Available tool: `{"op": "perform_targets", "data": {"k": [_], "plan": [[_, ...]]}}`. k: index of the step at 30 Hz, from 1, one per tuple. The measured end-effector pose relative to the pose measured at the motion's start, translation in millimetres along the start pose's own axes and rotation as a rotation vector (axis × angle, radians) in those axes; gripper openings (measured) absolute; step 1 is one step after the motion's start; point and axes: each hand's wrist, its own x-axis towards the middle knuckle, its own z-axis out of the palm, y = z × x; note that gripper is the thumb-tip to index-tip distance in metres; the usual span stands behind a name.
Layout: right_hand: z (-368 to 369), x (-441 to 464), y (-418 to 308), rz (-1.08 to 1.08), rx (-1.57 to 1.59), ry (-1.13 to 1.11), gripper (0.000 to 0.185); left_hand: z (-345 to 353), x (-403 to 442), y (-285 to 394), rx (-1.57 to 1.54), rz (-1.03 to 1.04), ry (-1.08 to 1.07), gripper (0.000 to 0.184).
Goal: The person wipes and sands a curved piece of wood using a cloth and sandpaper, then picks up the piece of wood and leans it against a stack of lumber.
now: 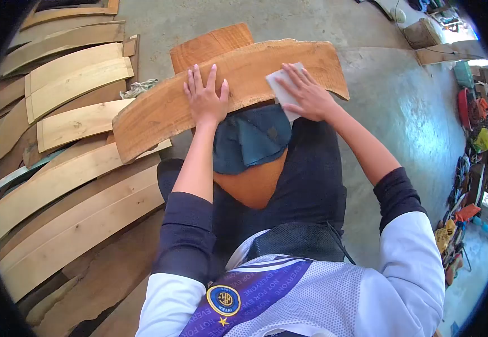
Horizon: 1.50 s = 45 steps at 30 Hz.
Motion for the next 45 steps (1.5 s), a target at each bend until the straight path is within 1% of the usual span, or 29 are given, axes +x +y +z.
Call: {"op": "perform_targets", "data": {"k": [3,4,7,10,13,16,19,22,25,28,31,34,37,40,43,45], "plan": [[11.3,-11.6,29.5,0.238,-0.080,0.005,0.080,0.0,1.8,0.0,0.005,-0.001,-0.005,0.057],[17.3,-11.2,38.5,0.329,-0.103,0.062,0.081,-0.7,1.3,0.3,0.010,-0.001,-0.006,0.057],[28.5,8.8,64.1,0.542,-0.083,0.081,0.082,-1.3,2.7,0.0,-0.010,0.005,0.004,0.057],[39.2,42.5,71.3,0.604,-0.144,0.172,0.085,0.0,2.2,-0.3,-0.028,0.009,0.006,0.056],[34.5,55.6,59.7,0.648,-0.179,0.089,0.085,0.8,1.2,-1.2,-0.026,0.008,-0.001,0.056],[41.8,50.8,37.4,0.510,-0.141,0.120,0.082,0.3,1.7,1.6,-0.027,-0.002,-0.003,0.056],[45.0,39.6,24.1,0.395,-0.045,0.240,0.077,-0.1,3.1,1.0,-0.020,0.001,-0.001,0.056],[41.7,35.7,21.9,0.433,0.044,0.238,0.072,-0.7,0.9,0.8,-0.016,0.002,-0.008,0.056],[41.5,32.8,17.3,0.533,-0.043,0.261,0.070,-0.2,1.7,1.5,-0.017,0.002,-0.002,0.056],[48.4,41.4,18.5,0.669,-0.131,0.321,0.071,-0.1,1.8,1.5,-0.023,-0.001,0.002,0.056],[49.4,59.2,46.9,0.781,-0.139,0.297,0.070,-0.8,2.7,0.1,-0.014,-0.001,0.004,0.055],[46.7,65.8,68.4,0.786,-0.146,0.256,0.072,0.3,0.2,1.6,-0.011,0.004,-0.001,0.055],[51.3,56.0,66.6,0.750,-0.175,0.295,0.074,-1.8,1.4,0.5,-0.019,0.002,0.010,0.055],[64.4,32.0,53.5,0.796,-0.147,0.343,0.075,-0.7,0.8,-0.3,-0.025,-0.001,0.018,0.055],[64.9,25.1,58.5,0.803,-0.112,0.341,0.075,-1.3,5.0,0.8,-0.040,0.002,0.026,0.055],[59.0,38.6,79.8,0.836,-0.110,0.328,0.075,-2.4,-2.5,1.1,-0.041,0.005,0.014,0.055]]}}
